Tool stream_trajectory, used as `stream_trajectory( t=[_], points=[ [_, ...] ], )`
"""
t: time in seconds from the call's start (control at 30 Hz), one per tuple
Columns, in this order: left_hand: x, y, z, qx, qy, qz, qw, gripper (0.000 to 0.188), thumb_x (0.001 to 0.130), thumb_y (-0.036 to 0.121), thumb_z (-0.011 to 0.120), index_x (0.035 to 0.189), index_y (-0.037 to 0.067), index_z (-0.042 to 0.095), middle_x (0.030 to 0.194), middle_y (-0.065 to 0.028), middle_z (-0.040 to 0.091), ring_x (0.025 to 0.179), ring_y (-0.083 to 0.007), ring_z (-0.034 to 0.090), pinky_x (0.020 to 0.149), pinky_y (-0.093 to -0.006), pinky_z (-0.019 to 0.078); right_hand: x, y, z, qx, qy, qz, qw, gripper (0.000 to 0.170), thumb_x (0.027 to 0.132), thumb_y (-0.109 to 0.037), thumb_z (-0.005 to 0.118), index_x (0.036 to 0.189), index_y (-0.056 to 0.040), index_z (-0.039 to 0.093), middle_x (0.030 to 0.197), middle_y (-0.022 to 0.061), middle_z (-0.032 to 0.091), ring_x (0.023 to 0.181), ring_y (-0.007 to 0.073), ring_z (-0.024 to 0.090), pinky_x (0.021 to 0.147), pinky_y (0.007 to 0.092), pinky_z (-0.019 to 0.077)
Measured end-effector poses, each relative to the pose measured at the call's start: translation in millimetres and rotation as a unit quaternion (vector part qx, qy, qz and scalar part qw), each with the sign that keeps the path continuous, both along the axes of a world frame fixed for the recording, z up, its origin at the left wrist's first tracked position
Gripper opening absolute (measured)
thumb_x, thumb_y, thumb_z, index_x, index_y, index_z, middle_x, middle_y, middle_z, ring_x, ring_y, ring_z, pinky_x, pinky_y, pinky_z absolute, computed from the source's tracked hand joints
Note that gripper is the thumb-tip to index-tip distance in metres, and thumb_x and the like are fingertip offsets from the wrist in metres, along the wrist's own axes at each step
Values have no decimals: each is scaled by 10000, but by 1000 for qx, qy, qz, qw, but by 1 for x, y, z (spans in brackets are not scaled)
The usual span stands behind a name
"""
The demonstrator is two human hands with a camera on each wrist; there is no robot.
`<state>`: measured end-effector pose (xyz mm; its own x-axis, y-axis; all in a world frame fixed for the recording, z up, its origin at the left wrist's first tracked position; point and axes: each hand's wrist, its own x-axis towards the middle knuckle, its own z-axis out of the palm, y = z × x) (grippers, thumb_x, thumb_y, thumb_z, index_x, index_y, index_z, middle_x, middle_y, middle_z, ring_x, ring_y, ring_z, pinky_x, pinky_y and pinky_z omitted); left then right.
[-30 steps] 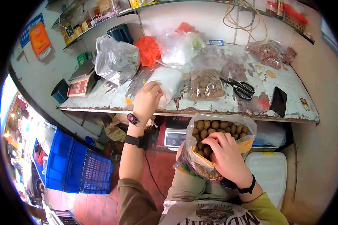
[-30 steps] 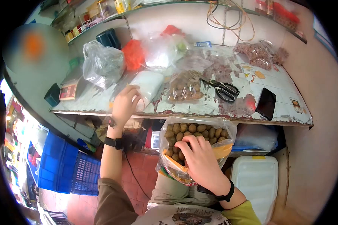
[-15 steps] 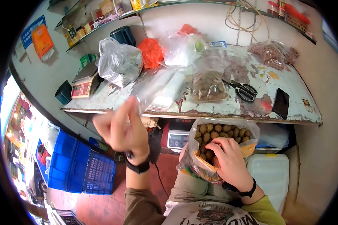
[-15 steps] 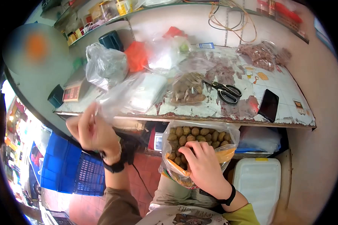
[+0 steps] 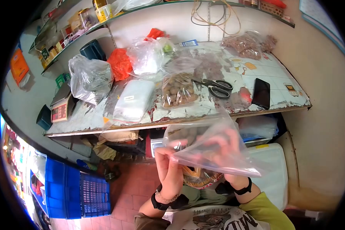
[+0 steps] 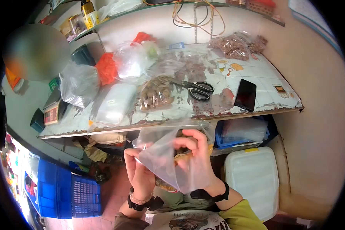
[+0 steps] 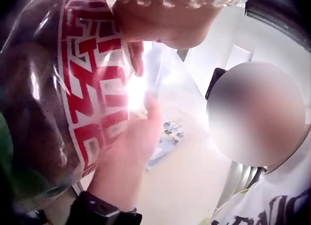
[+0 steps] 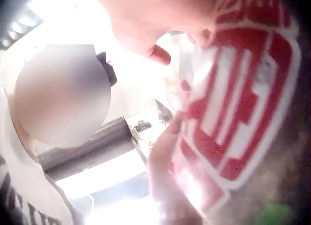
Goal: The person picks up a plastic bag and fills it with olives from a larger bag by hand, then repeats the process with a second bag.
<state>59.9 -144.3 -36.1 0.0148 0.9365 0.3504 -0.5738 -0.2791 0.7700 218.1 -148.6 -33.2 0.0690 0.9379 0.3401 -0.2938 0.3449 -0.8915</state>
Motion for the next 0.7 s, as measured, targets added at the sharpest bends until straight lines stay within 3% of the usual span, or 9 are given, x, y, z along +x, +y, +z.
stream_trajectory(
  t=[0.1, 0.13, 0.17, 0.27, 0.3, 0.37, 0.5, 0.57, 0.7],
  points=[
    [7, 4, -1, 35, 19, 56, 998, 150, 989, 119, 560, 1049, 73, 431, 1078, -61, 542, 1011, -132, 545, 908, -271, 444, 19, -13, -2, 15, 111, 100, 989, 593, 837, -141, 605, 1350, -23, 332, 1185, 135, 580, 1075, 197, 543, 996, 343, 401],
    [8, 6, -3, 34, 19, 52, 998, 150, 989, 119, 560, 1049, 73, 431, 1078, -61, 542, 1011, -132, 545, 908, -271, 444, 17, -16, -4, 38, 84, 5, 996, 499, 862, -222, 577, 1287, -19, 410, 1088, 161, 609, 1021, 213, 577, 943, 337, 429],
    [6, 8, -6, 53, 19, 61, 997, 134, 980, 95, 563, 1025, 72, 439, 1066, -54, 541, 991, -123, 538, 893, -265, 443, 23, -18, -5, 37, 83, 1, 996, 499, 862, -222, 577, 1287, -19, 410, 1088, 161, 609, 1021, 213, 577, 943, 337, 429],
    [5, 13, -11, 75, 44, 105, 991, 114, 966, 58, 564, 985, 71, 452, 1036, -39, 536, 942, -104, 521, 859, -251, 436, 39, -27, -7, 16, 133, 119, 984, 477, 945, -377, 486, 1215, 15, 502, 988, 152, 647, 886, 234, 630, 817, 350, 479],
    [5, 15, -12, 80, 69, 144, 984, 109, 960, 45, 563, 969, 70, 457, 1018, -31, 532, 912, -94, 510, 839, -243, 431, 39, -29, -5, 14, 132, 115, 984, 477, 945, -377, 486, 1215, 15, 502, 988, 152, 647, 886, 234, 630, 817, 350, 479],
    [3, 14, -11, 72, 75, 135, 985, 151, 939, 48, 606, 944, 74, 457, 981, -20, 513, 871, -87, 491, 811, -232, 422, 40, -27, 0, -15, 57, 23, 998, 496, 952, -491, 461, 1032, -10, 547, 880, 148, 600, 763, 259, 615, 691, 360, 480],
    [6, 8, -10, 61, 81, 125, 987, 218, 902, -5, 648, 961, 60, 448, 983, -55, 517, 879, -112, 525, 802, -255, 458, 55, -23, -5, -53, 9, 33, 998, 459, 968, -446, 460, 1090, -13, 553, 906, 174, 635, 764, 224, 600, 707, 318, 465],
    [7, 8, -15, 81, 97, 206, 970, 226, 897, -21, 642, 945, 65, 439, 972, -57, 518, 869, -121, 528, 801, -258, 456, 61, -23, -5, -39, 4, 35, 999, 454, 969, -439, 456, 1107, -16, 547, 900, 174, 636, 759, 220, 592, 705, 312, 459],
    [4, 9, -26, 63, 90, 227, 968, 225, 890, -43, 584, 950, 75, 403, 1006, -32, 455, 875, -85, 476, 778, -225, 444, 65, -22, -1, -31, -5, 57, 998, 443, 975, -415, 416, 1131, -15, 527, 859, 153, 628, 697, 195, 549, 664, 296, 434]
  ],
)
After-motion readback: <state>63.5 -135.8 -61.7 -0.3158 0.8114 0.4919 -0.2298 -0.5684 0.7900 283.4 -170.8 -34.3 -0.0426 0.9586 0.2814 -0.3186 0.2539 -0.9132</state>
